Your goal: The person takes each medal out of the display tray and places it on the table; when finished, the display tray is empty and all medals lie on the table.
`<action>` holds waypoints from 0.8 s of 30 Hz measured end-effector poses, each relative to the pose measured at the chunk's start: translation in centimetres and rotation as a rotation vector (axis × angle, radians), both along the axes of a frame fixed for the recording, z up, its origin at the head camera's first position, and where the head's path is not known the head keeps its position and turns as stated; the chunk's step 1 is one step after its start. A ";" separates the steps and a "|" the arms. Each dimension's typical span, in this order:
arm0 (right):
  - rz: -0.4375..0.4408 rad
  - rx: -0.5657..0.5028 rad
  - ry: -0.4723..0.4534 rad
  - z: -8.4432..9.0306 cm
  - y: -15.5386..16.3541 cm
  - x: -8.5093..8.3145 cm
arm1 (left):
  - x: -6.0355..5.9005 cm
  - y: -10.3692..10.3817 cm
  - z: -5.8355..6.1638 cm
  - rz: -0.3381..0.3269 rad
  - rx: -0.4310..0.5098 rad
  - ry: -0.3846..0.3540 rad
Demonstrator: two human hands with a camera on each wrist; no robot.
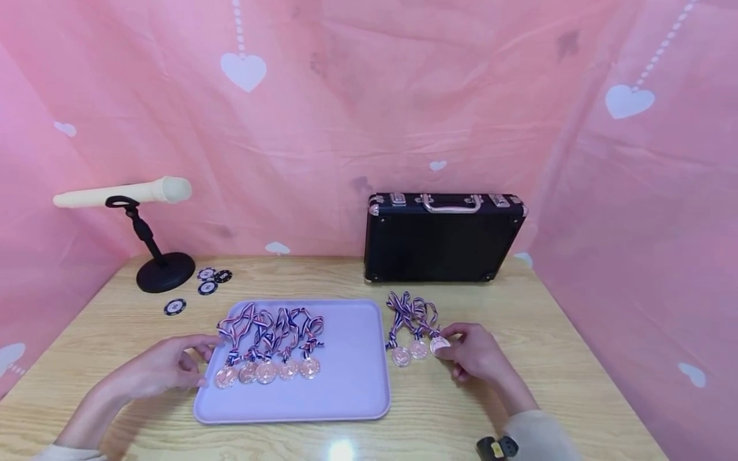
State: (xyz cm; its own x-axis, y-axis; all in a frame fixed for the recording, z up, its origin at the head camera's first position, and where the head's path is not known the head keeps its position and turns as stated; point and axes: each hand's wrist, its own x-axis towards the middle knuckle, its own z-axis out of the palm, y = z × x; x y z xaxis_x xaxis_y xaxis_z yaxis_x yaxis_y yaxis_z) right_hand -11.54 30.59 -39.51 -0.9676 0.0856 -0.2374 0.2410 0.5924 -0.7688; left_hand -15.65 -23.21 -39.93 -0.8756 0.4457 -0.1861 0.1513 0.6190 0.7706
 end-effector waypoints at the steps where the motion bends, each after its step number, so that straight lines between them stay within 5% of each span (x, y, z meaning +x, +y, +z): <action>1: 0.001 0.017 0.004 0.0 -0.1 0.0 | 0.0 0.0 0.0 0.002 0.001 -0.002; 17: 0.011 0.077 0.075 1.3 -0.6 -0.1 | 0.0 -0.1 -0.1 0.008 -0.009 0.011; 24: 0.089 0.033 0.153 3.0 -5.4 -0.2 | -0.2 -0.2 -0.1 -0.008 -0.001 0.000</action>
State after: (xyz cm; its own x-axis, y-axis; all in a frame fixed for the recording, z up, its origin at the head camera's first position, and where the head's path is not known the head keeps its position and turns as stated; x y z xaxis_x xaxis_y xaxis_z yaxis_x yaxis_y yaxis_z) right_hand -11.74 25.17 -36.46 -0.9964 0.0034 -0.0852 0.0681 0.6316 -0.7723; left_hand -15.83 -23.38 -40.07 -0.8718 0.4530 -0.1863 0.1567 0.6182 0.7703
